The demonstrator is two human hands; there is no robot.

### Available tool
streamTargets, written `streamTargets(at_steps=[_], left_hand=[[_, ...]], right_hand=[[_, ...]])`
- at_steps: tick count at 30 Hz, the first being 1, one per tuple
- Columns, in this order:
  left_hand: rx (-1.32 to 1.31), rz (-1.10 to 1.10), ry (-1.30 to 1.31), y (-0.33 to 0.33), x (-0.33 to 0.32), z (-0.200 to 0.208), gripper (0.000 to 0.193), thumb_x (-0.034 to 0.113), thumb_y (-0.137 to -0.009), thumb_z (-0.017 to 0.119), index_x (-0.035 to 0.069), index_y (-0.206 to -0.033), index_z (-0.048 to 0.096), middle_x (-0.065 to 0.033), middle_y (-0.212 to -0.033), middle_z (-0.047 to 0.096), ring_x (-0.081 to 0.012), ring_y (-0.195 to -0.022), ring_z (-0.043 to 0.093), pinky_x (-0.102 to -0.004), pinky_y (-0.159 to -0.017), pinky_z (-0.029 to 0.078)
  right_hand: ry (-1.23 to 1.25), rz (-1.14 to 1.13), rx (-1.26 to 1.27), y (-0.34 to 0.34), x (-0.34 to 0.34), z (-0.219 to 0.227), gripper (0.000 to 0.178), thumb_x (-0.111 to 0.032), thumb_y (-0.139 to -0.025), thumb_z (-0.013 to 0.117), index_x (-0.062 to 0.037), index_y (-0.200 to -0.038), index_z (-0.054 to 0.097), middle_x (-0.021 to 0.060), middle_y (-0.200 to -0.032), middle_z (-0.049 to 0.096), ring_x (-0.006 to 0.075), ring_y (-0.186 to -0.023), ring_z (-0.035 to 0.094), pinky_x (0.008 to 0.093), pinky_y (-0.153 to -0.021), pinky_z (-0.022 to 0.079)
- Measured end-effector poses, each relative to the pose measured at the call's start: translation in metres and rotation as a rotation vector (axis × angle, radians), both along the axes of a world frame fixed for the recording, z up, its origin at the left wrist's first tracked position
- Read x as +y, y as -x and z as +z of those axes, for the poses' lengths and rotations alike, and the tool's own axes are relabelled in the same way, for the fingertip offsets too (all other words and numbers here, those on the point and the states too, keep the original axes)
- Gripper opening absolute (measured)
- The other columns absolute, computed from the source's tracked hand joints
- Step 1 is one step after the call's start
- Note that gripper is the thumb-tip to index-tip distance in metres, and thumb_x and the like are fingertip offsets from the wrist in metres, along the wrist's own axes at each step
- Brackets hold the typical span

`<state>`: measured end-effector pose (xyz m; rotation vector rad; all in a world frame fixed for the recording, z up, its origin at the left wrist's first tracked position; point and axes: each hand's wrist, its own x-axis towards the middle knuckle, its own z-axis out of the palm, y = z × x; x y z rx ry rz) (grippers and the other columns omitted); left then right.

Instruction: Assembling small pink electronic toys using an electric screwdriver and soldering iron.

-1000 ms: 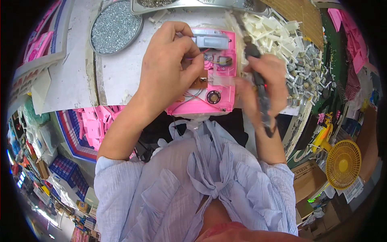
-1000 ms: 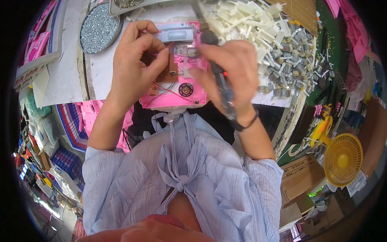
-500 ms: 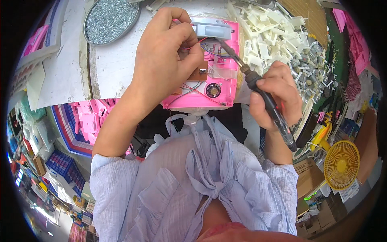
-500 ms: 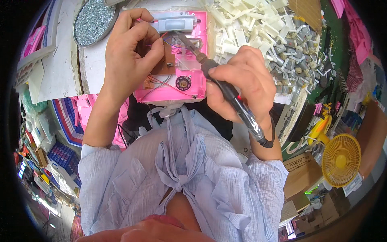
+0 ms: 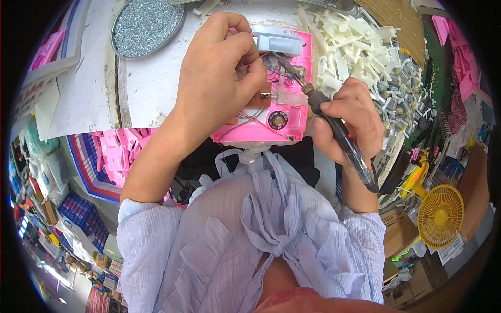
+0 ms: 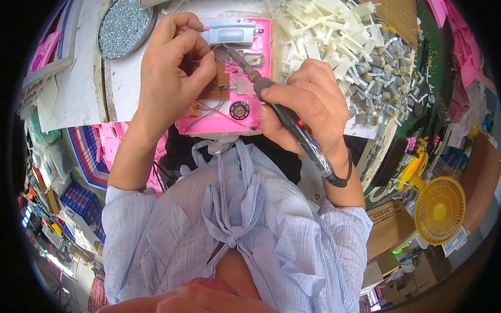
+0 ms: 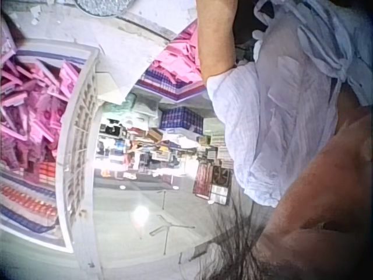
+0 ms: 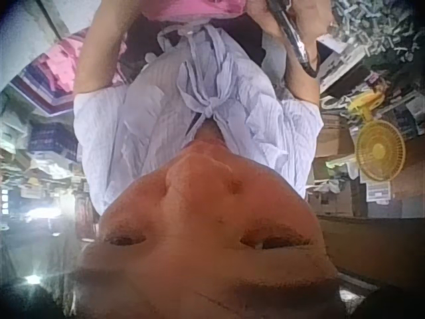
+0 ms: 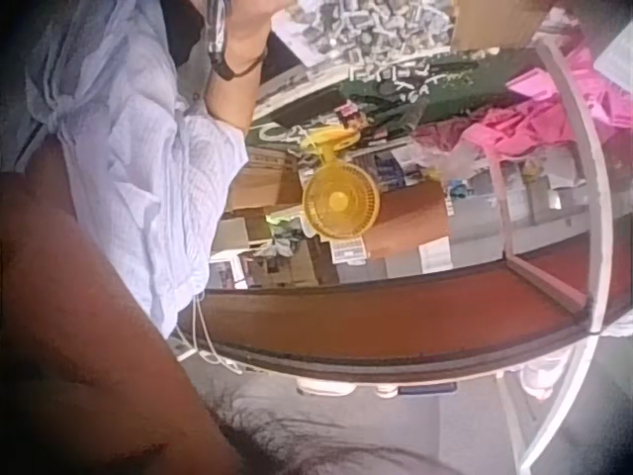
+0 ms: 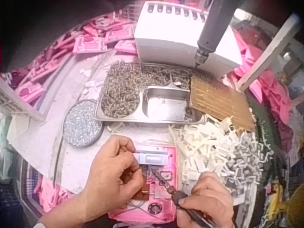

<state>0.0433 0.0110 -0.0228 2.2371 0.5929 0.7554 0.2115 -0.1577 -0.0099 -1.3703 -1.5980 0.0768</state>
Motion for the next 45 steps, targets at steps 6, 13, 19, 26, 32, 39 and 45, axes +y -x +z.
streamTargets(at_steps=[6, 13, 19, 26, 32, 39, 45], left_hand=[[-0.002, 0.003, 0.002, 0.000, 0.000, -0.001, 0.014, 0.004, -0.069, 0.075, 0.002, -0.071, 0.061, -0.0123, -0.100, 0.061, -0.0316, -0.089, 0.061, -0.0409, -0.078, 0.051], [0.000, 0.012, 0.020, -0.002, 0.000, -0.001, 0.014, 0.004, -0.068, 0.075, 0.002, -0.070, 0.062, -0.0123, -0.100, 0.061, -0.0313, -0.089, 0.062, -0.0401, -0.078, 0.051], [0.006, 0.024, -0.005, -0.002, -0.002, -0.001, 0.014, 0.005, -0.067, 0.076, 0.002, -0.070, 0.062, -0.0118, -0.099, 0.061, -0.0307, -0.088, 0.062, -0.0397, -0.076, 0.052], [-0.008, 0.032, -0.021, -0.003, -0.002, -0.003, 0.014, 0.005, -0.067, 0.075, 0.002, -0.071, 0.062, -0.0115, -0.099, 0.061, -0.0303, -0.088, 0.062, -0.0394, -0.076, 0.052], [0.050, 0.010, -0.043, 0.000, -0.002, -0.001, 0.009, -0.002, -0.077, 0.071, -0.002, -0.079, 0.062, -0.0111, -0.108, 0.060, -0.0122, -0.066, 0.060, -0.0258, -0.060, 0.051], [0.042, 0.031, -0.049, -0.001, -0.004, -0.004, 0.009, -0.003, -0.077, 0.071, -0.002, -0.079, 0.062, -0.0111, -0.108, 0.060, -0.0118, -0.066, 0.061, -0.0255, -0.060, 0.051], [0.037, 0.041, -0.070, -0.002, -0.005, -0.005, 0.009, -0.003, -0.077, 0.071, -0.002, -0.078, 0.062, -0.0108, -0.108, 0.060, -0.0122, -0.066, 0.061, -0.0261, -0.059, 0.051]], right_hand=[[0.021, 0.011, -0.106, -0.002, 0.000, 0.002, 0.040, 0.002, -0.064, 0.083, -0.0067, -0.100, 0.069, 0.0036, -0.068, 0.057, 0.0237, -0.061, 0.053, 0.0358, -0.063, 0.045], [0.054, 0.010, -0.054, -0.006, -0.005, 0.007, 0.041, 0.002, -0.063, 0.082, -0.0077, -0.101, 0.069, 0.0035, -0.069, 0.057, 0.0238, -0.061, 0.053, 0.0359, -0.064, 0.046], [0.057, 0.012, -0.009, -0.007, -0.006, 0.008, 0.038, 0.002, -0.062, 0.081, -0.0062, -0.098, 0.070, 0.0045, -0.068, 0.057, 0.0241, -0.060, 0.054, 0.0353, -0.064, 0.046], [0.073, 0.022, -0.011, -0.007, 0.000, 0.008, 0.033, 0.002, -0.063, 0.080, -0.0038, -0.095, 0.071, 0.0049, -0.068, 0.058, 0.0238, -0.060, 0.055, 0.0342, -0.064, 0.046], [0.040, 0.032, -0.021, -0.007, 0.006, 0.001, 0.032, 0.002, -0.064, 0.080, -0.0035, -0.095, 0.071, 0.0048, -0.069, 0.059, 0.0236, -0.060, 0.055, 0.0341, -0.064, 0.046], [0.053, 0.027, 0.000, -0.010, 0.005, 0.002, 0.033, 0.002, -0.064, 0.080, -0.0033, -0.096, 0.071, 0.0057, -0.071, 0.061, 0.0239, -0.061, 0.056, 0.0344, -0.063, 0.046], [0.048, 0.038, 0.000, -0.011, 0.006, 0.001, 0.035, 0.002, -0.065, 0.082, -0.0034, -0.098, 0.071, 0.0061, -0.072, 0.062, 0.0239, -0.061, 0.057, 0.0345, -0.064, 0.047]])
